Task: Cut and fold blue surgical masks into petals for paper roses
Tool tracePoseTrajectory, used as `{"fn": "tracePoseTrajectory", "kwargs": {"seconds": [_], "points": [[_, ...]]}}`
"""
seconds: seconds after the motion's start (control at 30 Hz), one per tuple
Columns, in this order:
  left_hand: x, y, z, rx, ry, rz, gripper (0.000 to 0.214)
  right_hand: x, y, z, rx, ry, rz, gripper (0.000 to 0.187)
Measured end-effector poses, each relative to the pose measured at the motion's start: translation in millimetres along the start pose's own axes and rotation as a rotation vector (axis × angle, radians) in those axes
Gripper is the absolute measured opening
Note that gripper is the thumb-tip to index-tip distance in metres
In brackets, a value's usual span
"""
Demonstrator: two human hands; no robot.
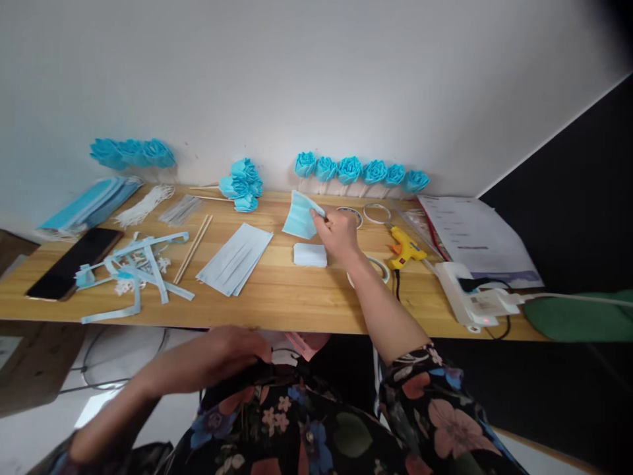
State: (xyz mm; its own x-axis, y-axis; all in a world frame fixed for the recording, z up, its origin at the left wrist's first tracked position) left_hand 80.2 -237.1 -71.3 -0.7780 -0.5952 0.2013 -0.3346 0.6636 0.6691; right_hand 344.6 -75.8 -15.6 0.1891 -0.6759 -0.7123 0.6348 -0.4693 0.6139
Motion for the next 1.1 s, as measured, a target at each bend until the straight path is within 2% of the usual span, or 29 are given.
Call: {"fn": "tracePoseTrajectory", "kwargs": {"seconds": [0.03, 0.1, 0.13, 0.2, 0.3, 0.4, 0.6, 0.8, 0.87, 1.0, 1.1], "points": [[7, 23.4, 0, -0.048, 0.041, -0.098, 0.031, 2, -1, 3, 0.044, 0.047, 0.025, 0.032], [14, 64.0, 8, -0.179, 0.161, -0.42, 0.033, 4, -2, 8, 0.098, 0.117, 0.053, 0.031], [14, 77.0, 16, -0.278, 0.226, -0.551, 0.032, 5, -2, 8, 0.115, 0.137, 0.062, 0.031], [8, 87.8, 35, -0.473, 0.308, -0.649, 0.032, 6, -3, 8, 0.145, 0.15, 0.084, 0.032], [-8, 84.4, 62, -0.582, 0.364, -0.508, 0.033, 7, -5, 5, 0.175, 0.132, 0.118, 0.032], [-19, 85.6, 69, -0.562, 0.384, -0.439, 0.034, 8, -5, 4, 0.179, 0.109, 0.128, 0.032], [-32, 100.6, 65, -0.505, 0.409, -0.406, 0.025, 7, -6, 5, 0.175, 0.11, 0.115, 0.031], [-37, 103.2, 66, -0.527, 0.422, -0.374, 0.027, 7, -8, 9, 0.154, 0.13, 0.117, 0.031], [-41, 103.4, 60, -0.552, 0.471, -0.379, 0.032, 7, -9, 10, 0.143, 0.132, 0.118, 0.03], [-58, 102.6, 44, -0.656, 0.658, -0.429, 0.043, 8, -10, 11, 0.115, 0.15, 0.133, 0.031], [-72, 97.0, 35, -0.754, 0.686, -0.423, 0.043, 7, -10, 10, 0.112, 0.157, 0.141, 0.031]]}}
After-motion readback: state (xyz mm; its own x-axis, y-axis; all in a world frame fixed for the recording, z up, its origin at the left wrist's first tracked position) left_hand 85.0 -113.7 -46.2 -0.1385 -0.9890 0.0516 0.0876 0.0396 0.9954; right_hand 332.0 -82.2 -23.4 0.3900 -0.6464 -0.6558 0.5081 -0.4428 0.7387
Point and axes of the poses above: each hand's wrist, its own x-axis away from the middle knuckle, its own y-axis out of the back of the hand, z = x × y, the point moved 4 cm from there along -x, towards the middle knuckle, and after that the axes turned 12 degrees about y, right-handed, at the moved point
